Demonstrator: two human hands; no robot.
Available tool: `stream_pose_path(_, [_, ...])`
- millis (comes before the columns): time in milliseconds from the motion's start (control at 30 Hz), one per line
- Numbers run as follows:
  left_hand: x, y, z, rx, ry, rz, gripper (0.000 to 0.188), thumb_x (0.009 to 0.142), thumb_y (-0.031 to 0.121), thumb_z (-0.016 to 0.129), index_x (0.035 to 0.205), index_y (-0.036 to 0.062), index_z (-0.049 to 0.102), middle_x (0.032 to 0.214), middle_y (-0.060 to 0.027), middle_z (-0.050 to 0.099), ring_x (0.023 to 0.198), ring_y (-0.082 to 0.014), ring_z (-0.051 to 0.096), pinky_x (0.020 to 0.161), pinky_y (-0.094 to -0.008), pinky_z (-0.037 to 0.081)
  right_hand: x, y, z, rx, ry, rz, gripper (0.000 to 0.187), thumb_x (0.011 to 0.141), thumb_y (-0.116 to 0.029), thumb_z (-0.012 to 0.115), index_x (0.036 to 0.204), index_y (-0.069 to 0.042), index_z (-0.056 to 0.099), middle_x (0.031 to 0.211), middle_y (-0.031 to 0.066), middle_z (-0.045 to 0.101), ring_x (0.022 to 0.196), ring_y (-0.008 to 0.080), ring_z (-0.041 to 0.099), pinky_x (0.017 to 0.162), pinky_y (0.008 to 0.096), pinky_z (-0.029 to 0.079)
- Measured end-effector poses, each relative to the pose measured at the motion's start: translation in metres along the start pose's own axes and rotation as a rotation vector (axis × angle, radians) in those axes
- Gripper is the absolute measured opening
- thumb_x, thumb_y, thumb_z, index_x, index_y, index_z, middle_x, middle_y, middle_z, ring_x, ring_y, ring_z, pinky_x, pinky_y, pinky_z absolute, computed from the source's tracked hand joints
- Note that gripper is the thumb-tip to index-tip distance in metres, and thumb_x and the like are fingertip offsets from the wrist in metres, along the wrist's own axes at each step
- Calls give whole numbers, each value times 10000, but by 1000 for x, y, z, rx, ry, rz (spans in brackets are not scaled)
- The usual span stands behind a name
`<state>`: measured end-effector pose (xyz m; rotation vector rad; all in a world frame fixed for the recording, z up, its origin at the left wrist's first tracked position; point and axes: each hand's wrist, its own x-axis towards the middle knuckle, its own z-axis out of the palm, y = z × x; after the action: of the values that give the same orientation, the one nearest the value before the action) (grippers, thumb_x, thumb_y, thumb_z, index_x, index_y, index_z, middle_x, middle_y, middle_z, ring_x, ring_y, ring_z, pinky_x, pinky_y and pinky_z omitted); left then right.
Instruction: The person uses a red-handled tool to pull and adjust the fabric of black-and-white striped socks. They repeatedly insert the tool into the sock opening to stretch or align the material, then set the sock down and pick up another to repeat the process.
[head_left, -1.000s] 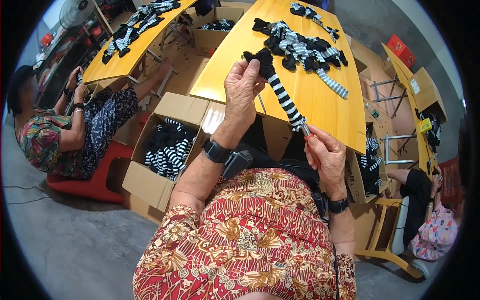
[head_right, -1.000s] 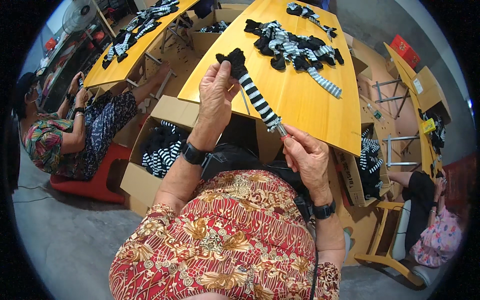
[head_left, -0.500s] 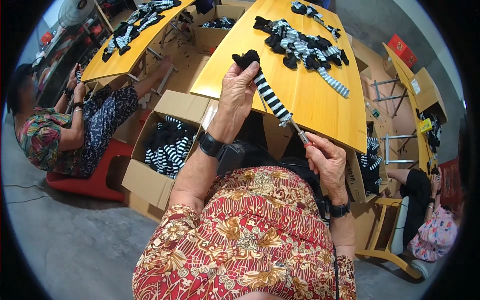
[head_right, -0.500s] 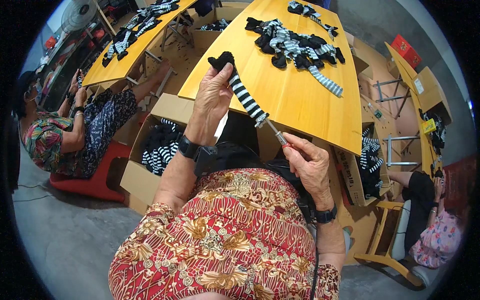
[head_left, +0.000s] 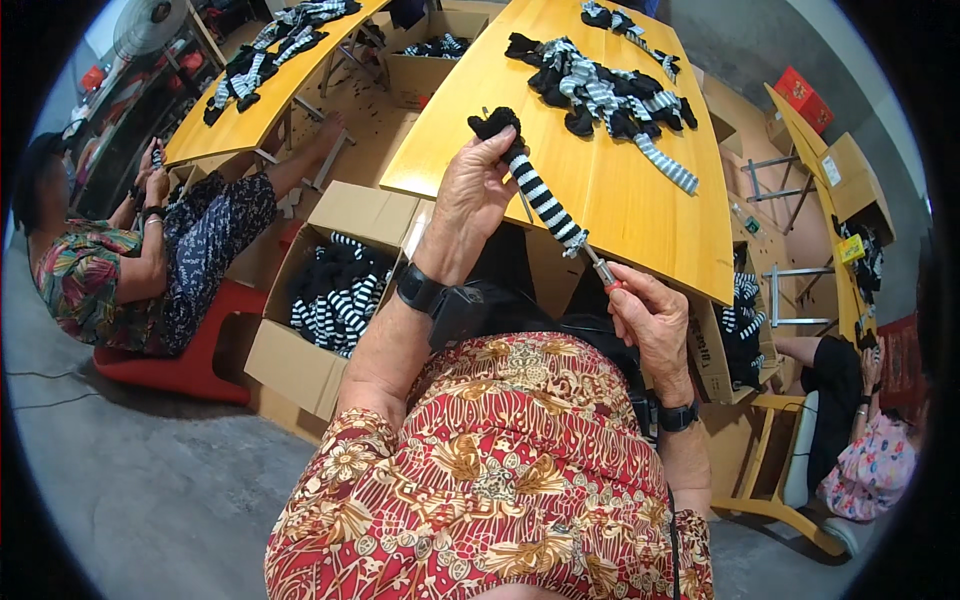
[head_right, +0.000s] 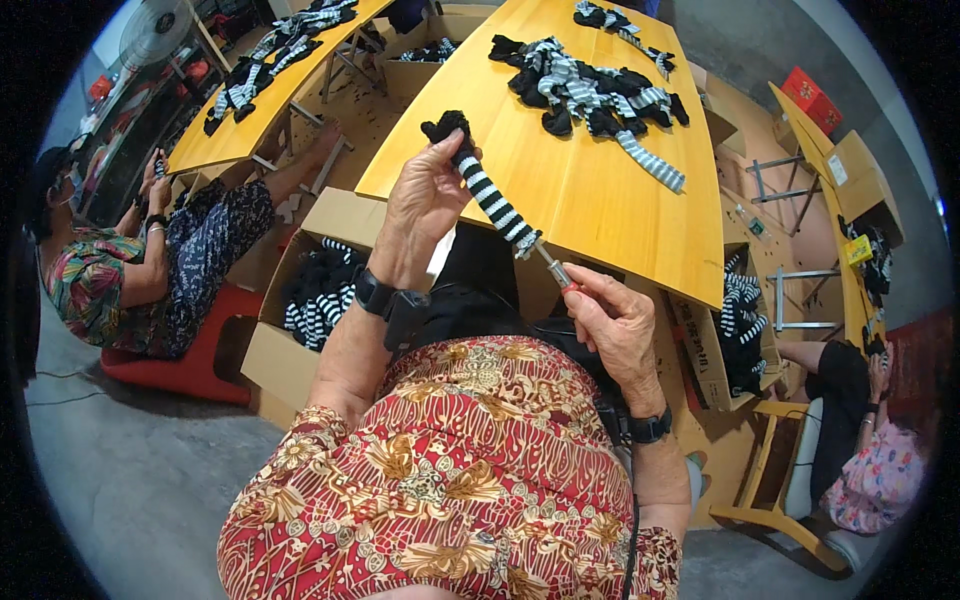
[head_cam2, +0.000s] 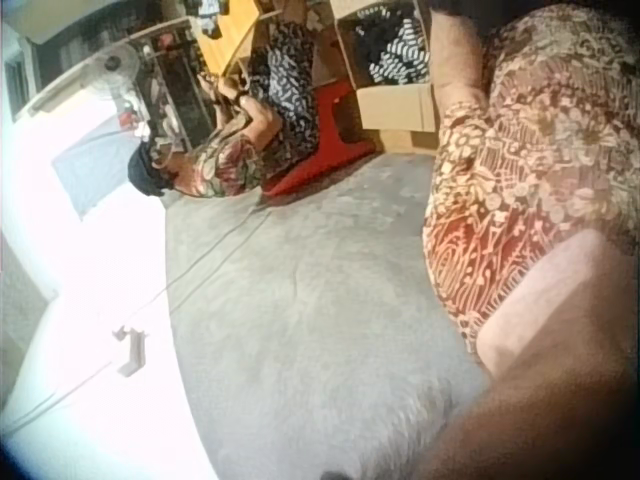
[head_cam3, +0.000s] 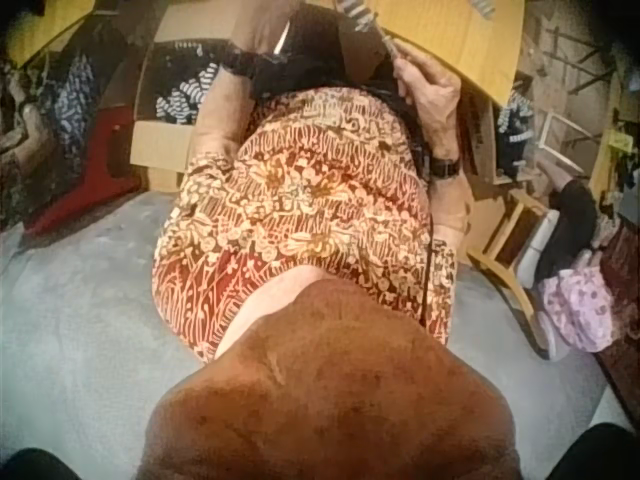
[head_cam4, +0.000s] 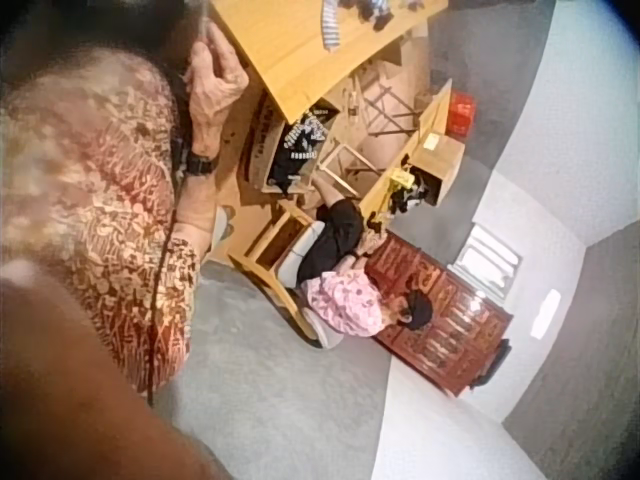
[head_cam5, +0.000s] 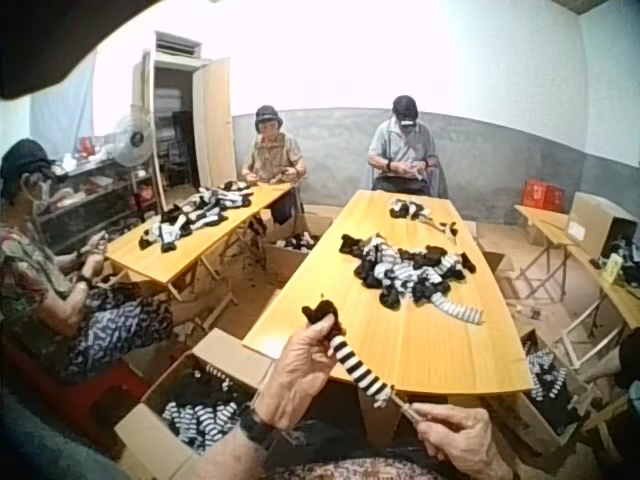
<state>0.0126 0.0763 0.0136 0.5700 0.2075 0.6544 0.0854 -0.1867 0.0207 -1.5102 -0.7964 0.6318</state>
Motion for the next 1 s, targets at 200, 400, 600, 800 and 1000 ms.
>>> stream_pose_path(200, [-9, 10, 13, 28, 9, 90, 150, 869, 175, 692, 966, 121, 591, 872, 5, 646, 809, -111, 613, 737, -288, 454, 1, 0, -2, 78, 47, -17, 269, 886, -85, 625, 1145, -18, 648, 724, 28, 610, 504, 45, 508, 406, 168, 367])
stream_pose_path(400, [-13, 6, 15, 48, -49, 56, 82, 894, 152, 658, 931, 89, 621, 859, -40, 677, 758, -102, 630, 713, -245, 499, 4, 4, -4, 209, 32, -39, 270, 887, -82, 621, 1147, -15, 644, 734, 42, 618, 496, 51, 508, 396, 169, 366])
stream_pose_path(600, [-17, 2, 23, 30, -16, 50, 75, 918, 156, 622, 959, 97, 602, 891, -44, 678, 770, -104, 632, 688, -229, 507, 3, 4, -5, 130, 69, -49, 271, 886, -75, 622, 1150, -17, 643, 752, 44, 622, 506, 51, 509, 404, 166, 370])
stream_pose_path(800, [-12, -2, 18, 46, -125, 149, 56, 920, 142, 615, 950, 106, 585, 891, -27, 673, 785, -114, 647, 684, -236, 522, 1, -1, 0, 81, 87, -79, 273, 882, -62, 629, 1151, -21, 645, 764, 37, 626, 518, 44, 507, 416, 162, 372])
stream_pose_path(1000, [-11, -8, 28, 127, -57, 138, 52, 915, 135, 619, 952, 120, 586, 886, -21, 679, 771, -106, 653, 687, -238, 525, 2, -3, 2, -23, 92, -104, 270, 884, -57, 627, 1151, -18, 645, 759, 31, 620, 519, 36, 500, 415, 165, 366])
